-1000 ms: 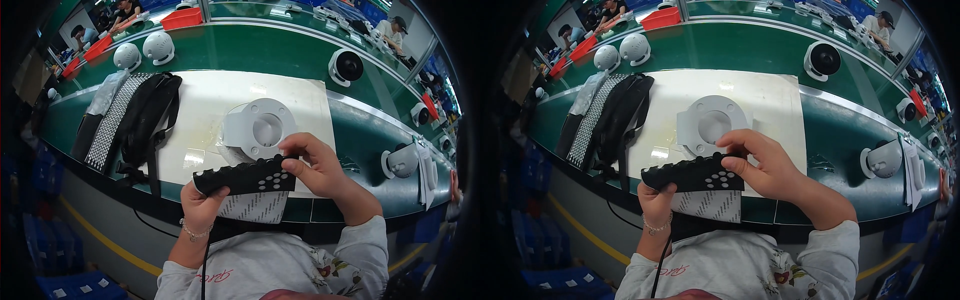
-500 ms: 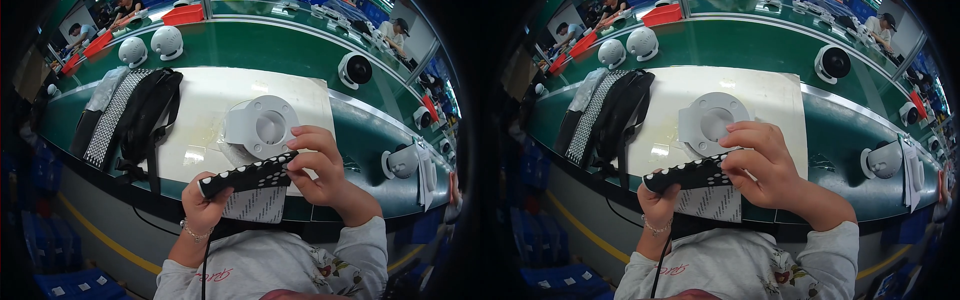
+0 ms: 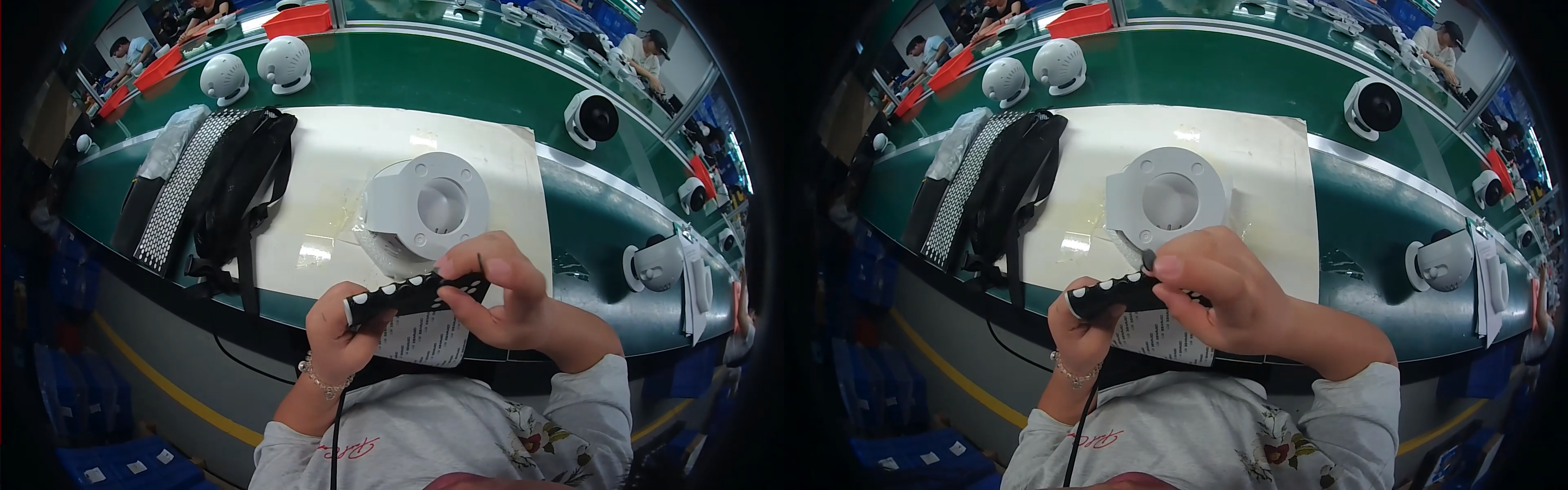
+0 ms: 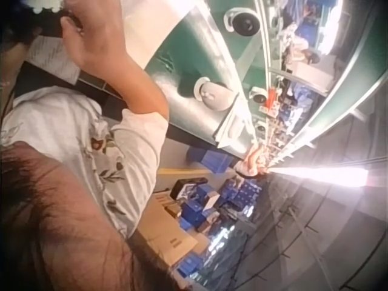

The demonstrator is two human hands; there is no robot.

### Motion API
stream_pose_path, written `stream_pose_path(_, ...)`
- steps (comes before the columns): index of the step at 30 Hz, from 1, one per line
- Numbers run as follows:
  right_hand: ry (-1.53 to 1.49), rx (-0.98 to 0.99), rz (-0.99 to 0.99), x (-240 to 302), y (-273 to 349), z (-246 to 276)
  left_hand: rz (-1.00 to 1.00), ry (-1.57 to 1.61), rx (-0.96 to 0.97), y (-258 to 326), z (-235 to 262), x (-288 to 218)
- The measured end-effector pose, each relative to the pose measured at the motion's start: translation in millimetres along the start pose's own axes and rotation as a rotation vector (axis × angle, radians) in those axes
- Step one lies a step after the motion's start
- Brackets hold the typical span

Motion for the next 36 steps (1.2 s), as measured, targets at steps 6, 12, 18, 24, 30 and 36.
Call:
stream_pose_path(6, -0.24, 0.296, 0.025, 11.1, -7.4, 6.5, -0.055, 0.039, 0.023, -2.5, -4.1, 2.9)
stream_pose_path(12, -0.026, -0.218, -0.189, -37.8, -10.8, 23.3, -0.063, -0.025, 0.152, -8.9, -7.1, 11.6)
stream_pose_path(18, -0.327, -0.253, -0.602, -62.2, -23.0, 33.0, -0.284, -0.035, 0.091, -23.0, -16.2, 11.6)
stream_pose_path(24, -0.209, -0.152, -0.64, -54.8, -26.3, 35.6, -0.296, 0.002, 0.118, -22.6, -22.5, 22.9)
stream_pose_path(30, 0.084, -0.009, -0.458, -39.8, -27.7, 38.9, -0.289, -0.043, 0.109, -23.1, -24.8, 21.3)
stream_pose_path(36, 0.343, 0.159, -0.316, -18.1, -32.9, 34.0, -0.221, -0.127, 0.16, -15.9, -22.4, 24.9)
Point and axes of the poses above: each hand's wrist, its own y-axis away from the middle knuckle, its own z-axis out of the back of the hand, x = y × z, the point moved 2 cm from there along -y, towards the middle knuckle, and after that the axes turned 5 degrees about -y, right-handed, at the moved point
